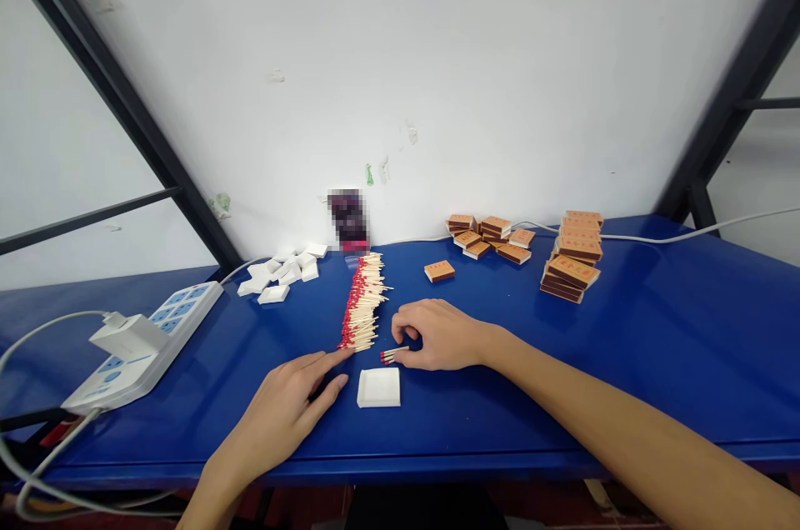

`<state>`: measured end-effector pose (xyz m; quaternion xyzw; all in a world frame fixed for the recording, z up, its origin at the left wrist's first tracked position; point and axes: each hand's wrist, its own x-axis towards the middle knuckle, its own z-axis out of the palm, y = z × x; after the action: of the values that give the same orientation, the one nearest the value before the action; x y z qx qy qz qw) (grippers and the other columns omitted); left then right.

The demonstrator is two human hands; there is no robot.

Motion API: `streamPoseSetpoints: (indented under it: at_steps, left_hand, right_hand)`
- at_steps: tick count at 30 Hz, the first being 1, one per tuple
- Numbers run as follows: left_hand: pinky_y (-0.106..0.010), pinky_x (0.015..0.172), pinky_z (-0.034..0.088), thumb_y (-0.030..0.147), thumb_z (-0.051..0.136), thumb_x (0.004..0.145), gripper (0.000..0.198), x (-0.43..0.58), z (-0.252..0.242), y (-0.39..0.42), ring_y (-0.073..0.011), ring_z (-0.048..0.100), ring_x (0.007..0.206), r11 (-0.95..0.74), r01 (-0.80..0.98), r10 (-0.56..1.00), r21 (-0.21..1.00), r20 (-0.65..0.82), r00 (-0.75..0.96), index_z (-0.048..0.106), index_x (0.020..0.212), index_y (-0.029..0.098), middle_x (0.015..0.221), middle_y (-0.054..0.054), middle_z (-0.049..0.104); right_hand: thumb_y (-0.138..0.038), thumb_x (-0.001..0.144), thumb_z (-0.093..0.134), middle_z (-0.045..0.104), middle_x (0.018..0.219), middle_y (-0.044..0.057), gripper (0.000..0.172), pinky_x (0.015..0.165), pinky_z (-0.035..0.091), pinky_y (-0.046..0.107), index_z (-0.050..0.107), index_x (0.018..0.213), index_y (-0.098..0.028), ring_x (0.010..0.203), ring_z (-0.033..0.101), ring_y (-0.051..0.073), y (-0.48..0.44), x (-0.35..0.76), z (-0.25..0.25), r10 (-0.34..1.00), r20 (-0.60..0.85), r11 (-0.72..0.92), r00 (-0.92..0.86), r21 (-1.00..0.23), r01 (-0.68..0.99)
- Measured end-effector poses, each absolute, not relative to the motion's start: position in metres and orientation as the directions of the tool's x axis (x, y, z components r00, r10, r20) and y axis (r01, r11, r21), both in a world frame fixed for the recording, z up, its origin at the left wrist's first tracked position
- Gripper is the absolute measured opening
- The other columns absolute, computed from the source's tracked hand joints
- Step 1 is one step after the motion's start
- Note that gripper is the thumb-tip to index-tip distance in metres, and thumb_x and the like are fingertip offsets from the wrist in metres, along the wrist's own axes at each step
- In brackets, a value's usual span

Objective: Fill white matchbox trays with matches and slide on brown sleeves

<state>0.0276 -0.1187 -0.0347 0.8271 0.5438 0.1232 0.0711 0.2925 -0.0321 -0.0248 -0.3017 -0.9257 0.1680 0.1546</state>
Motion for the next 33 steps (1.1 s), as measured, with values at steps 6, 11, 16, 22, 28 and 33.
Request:
streamPoseSetpoints:
  at_steps: [6, 11, 16, 22, 28, 33]
  left_hand:
    - [-0.043, 0.098, 0.048, 0.041, 0.037, 0.103, 0.041, 0.028, -0.034, -0.119, -0.0246, 0.062, 0.109, -0.426, 0.87, 0.905, 0.248, 0.141, 0.402, 0.054, 0.138, 0.03, 0.118, -0.004, 0.069]
    - [-0.043, 0.103, 0.045, 0.039, 0.038, 0.103, 0.04, 0.027, -0.035, -0.119, -0.0234, 0.06, 0.109, -0.441, 0.867, 0.896, 0.232, 0.173, 0.41, 0.054, 0.138, 0.03, 0.117, -0.005, 0.064]
    - [-0.035, 0.09, 0.051, 0.037, 0.037, 0.103, 0.039, 0.028, -0.034, -0.12, -0.0205, 0.059, 0.097, -0.458, 0.853, 0.888, 0.25, 0.171, 0.426, 0.055, 0.137, 0.028, 0.105, -0.005, 0.059]
    - [-0.035, 0.09, 0.05, 0.036, 0.038, 0.103, 0.039, 0.029, -0.033, -0.12, -0.021, 0.057, 0.098, -0.467, 0.838, 0.884, 0.283, 0.171, 0.435, 0.053, 0.137, 0.026, 0.107, -0.006, 0.057]
    - [-0.037, 0.091, 0.048, 0.041, 0.042, 0.101, 0.039, 0.031, -0.033, -0.12, -0.0221, 0.056, 0.1, -0.456, 0.837, 0.89, 0.302, 0.15, 0.43, 0.055, 0.134, 0.025, 0.108, -0.007, 0.054]
    - [-0.037, 0.09, 0.048, 0.039, 0.041, 0.102, 0.038, 0.031, -0.033, -0.12, -0.0216, 0.055, 0.099, -0.46, 0.834, 0.888, 0.304, 0.146, 0.436, 0.053, 0.135, 0.026, 0.108, -0.006, 0.054]
  right_hand:
    - [-0.036, 0.087, 0.063, 0.056, 0.076, -0.002, 0.017, 0.061, 0.034, 0.026, 0.061, 0.081, -0.02, 0.067, 0.05, 0.012, -0.033, 0.293, -0.024, 0.605, 0.191, 0.767, -0.773, -0.4, 0.502]
    - [-0.024, 0.085, 0.062, 0.059, 0.078, -0.001, 0.007, 0.062, 0.037, 0.025, 0.064, 0.081, -0.02, 0.068, 0.052, 0.012, -0.034, 0.291, -0.026, 0.581, 0.19, 0.768, -0.791, -0.451, 0.455]
    - [-0.027, 0.086, 0.064, 0.057, 0.074, -0.001, 0.01, 0.06, 0.037, 0.024, 0.066, 0.08, -0.02, 0.066, 0.051, 0.012, -0.037, 0.284, -0.029, 0.59, 0.21, 0.76, -0.78, -0.47, 0.449]
    - [-0.025, 0.086, 0.063, 0.058, 0.072, -0.001, 0.011, 0.065, 0.038, 0.025, 0.064, 0.077, -0.019, 0.069, 0.052, 0.012, -0.047, 0.273, -0.03, 0.591, 0.237, 0.77, -0.771, -0.451, 0.451]
    - [-0.025, 0.088, 0.061, 0.059, 0.073, 0.0, 0.011, 0.066, 0.037, 0.025, 0.063, 0.078, -0.019, 0.071, 0.052, 0.013, -0.051, 0.265, -0.034, 0.585, 0.254, 0.779, -0.771, -0.443, 0.445]
    - [-0.028, 0.087, 0.062, 0.057, 0.072, -0.002, 0.014, 0.061, 0.034, 0.024, 0.064, 0.076, -0.019, 0.067, 0.05, 0.011, -0.049, 0.261, -0.037, 0.639, 0.235, 0.733, -0.733, -0.475, 0.486]
